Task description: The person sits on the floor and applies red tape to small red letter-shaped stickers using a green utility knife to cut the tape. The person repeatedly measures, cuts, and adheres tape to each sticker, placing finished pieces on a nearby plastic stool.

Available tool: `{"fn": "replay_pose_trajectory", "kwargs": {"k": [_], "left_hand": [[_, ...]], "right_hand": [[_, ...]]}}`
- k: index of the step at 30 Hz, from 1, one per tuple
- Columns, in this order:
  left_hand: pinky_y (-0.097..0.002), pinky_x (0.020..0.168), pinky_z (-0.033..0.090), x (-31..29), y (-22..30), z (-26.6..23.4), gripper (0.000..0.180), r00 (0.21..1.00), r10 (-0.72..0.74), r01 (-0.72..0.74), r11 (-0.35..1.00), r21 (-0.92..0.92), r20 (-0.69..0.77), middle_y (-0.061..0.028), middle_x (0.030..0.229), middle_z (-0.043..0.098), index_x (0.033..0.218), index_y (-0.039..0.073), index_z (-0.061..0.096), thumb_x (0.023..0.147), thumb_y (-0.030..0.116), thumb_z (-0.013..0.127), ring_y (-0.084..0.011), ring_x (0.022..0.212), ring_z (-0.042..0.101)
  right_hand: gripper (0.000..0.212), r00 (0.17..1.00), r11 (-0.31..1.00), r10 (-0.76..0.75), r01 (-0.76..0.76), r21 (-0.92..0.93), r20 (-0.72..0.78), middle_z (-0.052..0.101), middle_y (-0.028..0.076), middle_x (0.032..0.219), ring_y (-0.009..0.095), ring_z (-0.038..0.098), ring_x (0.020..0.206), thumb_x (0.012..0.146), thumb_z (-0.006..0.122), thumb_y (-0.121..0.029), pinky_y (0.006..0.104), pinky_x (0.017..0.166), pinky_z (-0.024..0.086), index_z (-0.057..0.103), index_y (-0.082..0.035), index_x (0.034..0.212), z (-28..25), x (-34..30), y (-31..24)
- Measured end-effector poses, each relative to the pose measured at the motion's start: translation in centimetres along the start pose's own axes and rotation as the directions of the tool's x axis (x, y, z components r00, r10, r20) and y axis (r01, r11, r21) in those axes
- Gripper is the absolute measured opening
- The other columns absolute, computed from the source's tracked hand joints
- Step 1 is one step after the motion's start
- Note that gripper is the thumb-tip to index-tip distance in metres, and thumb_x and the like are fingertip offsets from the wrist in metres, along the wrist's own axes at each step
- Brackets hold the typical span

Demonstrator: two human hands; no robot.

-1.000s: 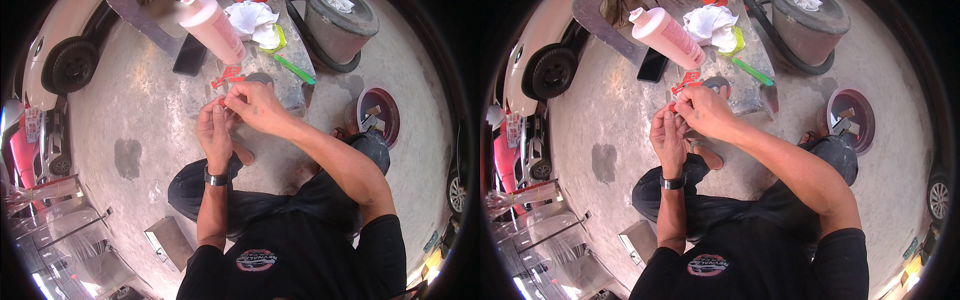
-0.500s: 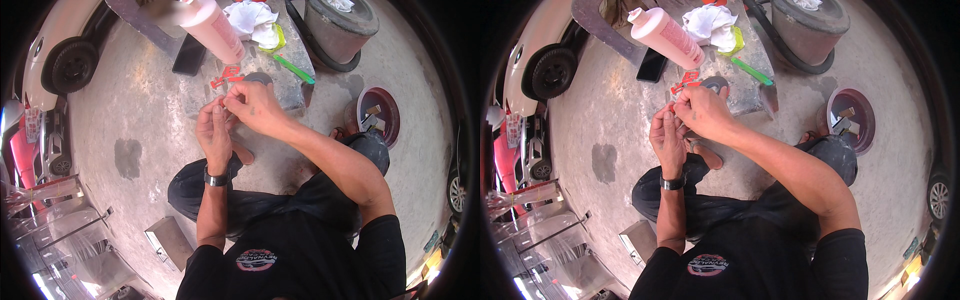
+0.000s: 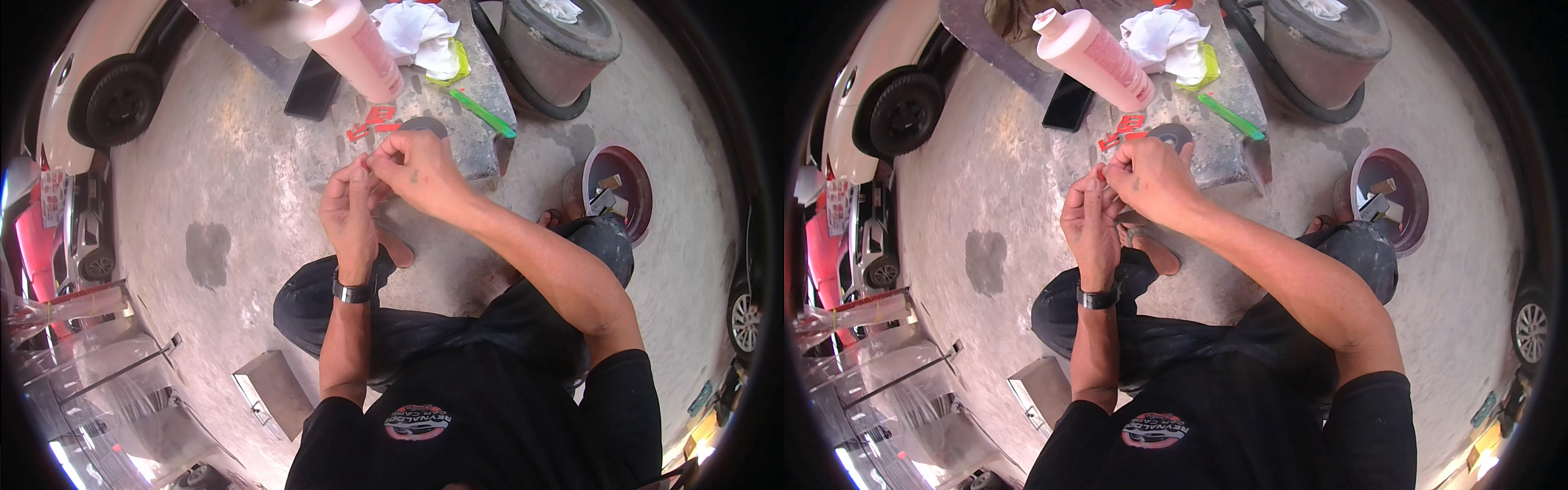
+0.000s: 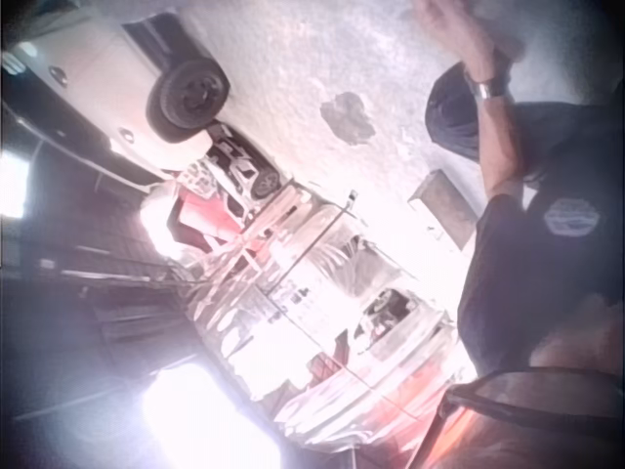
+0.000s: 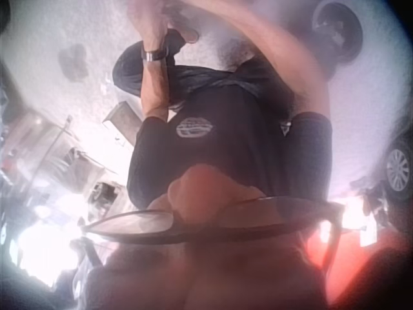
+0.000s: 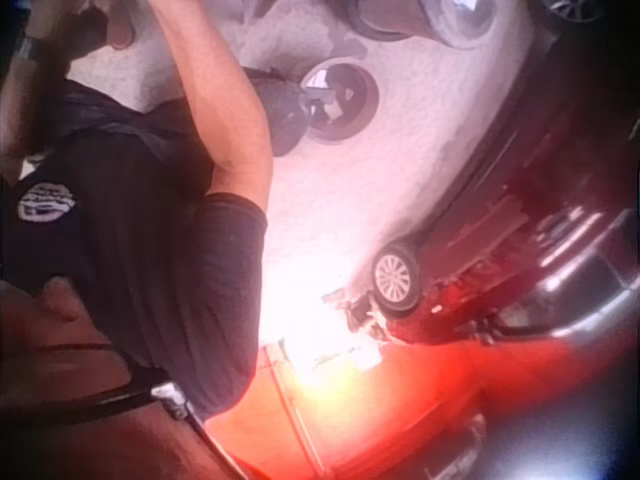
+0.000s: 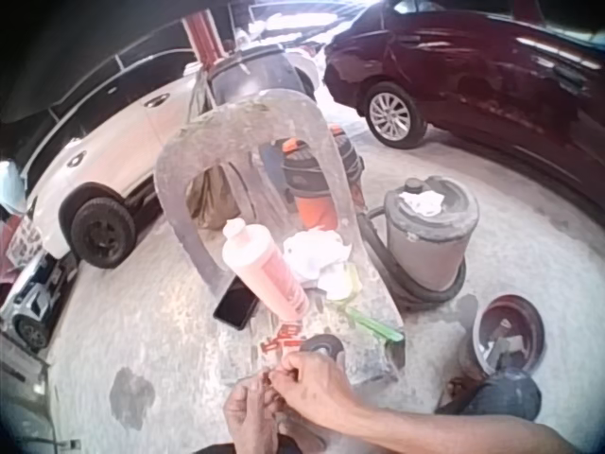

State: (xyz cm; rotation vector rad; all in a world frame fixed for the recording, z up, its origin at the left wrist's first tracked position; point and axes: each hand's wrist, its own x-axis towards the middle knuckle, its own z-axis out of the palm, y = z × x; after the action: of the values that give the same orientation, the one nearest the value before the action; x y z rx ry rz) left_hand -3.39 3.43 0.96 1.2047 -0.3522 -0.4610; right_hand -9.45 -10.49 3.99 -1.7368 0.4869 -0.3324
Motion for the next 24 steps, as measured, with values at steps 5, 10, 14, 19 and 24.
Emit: {"fn": "replay_pose_trajectory", "kwargs": {"k": [5,10,14,19,24], "left_hand": [[-0.0287,0.083,0.061,0.1,-0.2,0.6,0.021,0.994,0.081,-0.071,0.988,0.139,-0.068,-0.0155,0.107,0.074,0.117,-0.008,0.065,0.103,0.008,0.064,-0.0165,0.095,0.073],[-0.0269,0.081,0.061,-0.3,-0.7,1.6,0.019,0.964,0.228,-0.184,0.943,0.277,-0.135,-0.0163,0.105,0.075,0.115,-0.008,0.065,0.103,0.006,0.064,-0.0145,0.093,0.072],[-0.0259,0.082,0.059,-0.7,-1.4,1.9,0.018,0.950,0.273,-0.221,0.931,0.289,-0.152,-0.0161,0.106,0.074,0.115,-0.008,0.065,0.104,0.006,0.063,-0.0143,0.095,0.072],[-0.0256,0.081,0.058,-0.7,-2.2,2.3,0.018,0.932,0.325,-0.274,0.921,0.278,-0.158,-0.0144,0.106,0.074,0.115,-0.007,0.065,0.104,0.006,0.063,-0.0129,0.093,0.071],[-0.0276,0.086,0.057,-1.1,-2.2,2.5,0.016,0.935,0.317,-0.246,0.905,0.348,-0.162,-0.0165,0.110,0.073,0.115,-0.007,0.064,0.104,0.005,0.061,-0.0152,0.098,0.070]], "right_hand": [[0.023,0.999,0.999,0.020,-0.018,-0.043,0.034,0.073,0.011,0.075,0.011,0.068,0.068,0.095,0.064,-0.016,0.0309,0.061,0.052,0.073,0.005,0.092,-0.2,0.1,-0.1],[0.021,0.995,0.973,-0.098,0.101,-0.209,0.021,0.074,0.012,0.077,0.025,0.071,0.074,0.096,0.062,-0.018,0.0512,0.088,0.049,0.071,0.001,0.092,-0.1,-0.6,-0.3],[0.018,0.991,0.949,-0.133,0.121,-0.291,-0.021,0.074,0.012,0.079,0.037,0.070,0.081,0.094,0.063,-0.020,0.0724,0.107,0.029,0.068,-0.003,0.091,0.1,-1.2,-0.4],[0.017,0.993,0.951,-0.112,0.100,-0.292,-0.026,0.073,0.014,0.081,0.038,0.071,0.084,0.094,0.063,-0.019,0.0772,0.109,0.025,0.067,-0.003,0.093,0.1,-1.3,-0.5],[0.017,0.991,0.948,-0.132,0.123,-0.294,-0.012,0.073,0.014,0.083,0.038,0.071,0.085,0.093,0.063,-0.019,0.0774,0.110,0.023,0.066,-0.002,0.095,-0.3,-1.6,-0.4]]}}
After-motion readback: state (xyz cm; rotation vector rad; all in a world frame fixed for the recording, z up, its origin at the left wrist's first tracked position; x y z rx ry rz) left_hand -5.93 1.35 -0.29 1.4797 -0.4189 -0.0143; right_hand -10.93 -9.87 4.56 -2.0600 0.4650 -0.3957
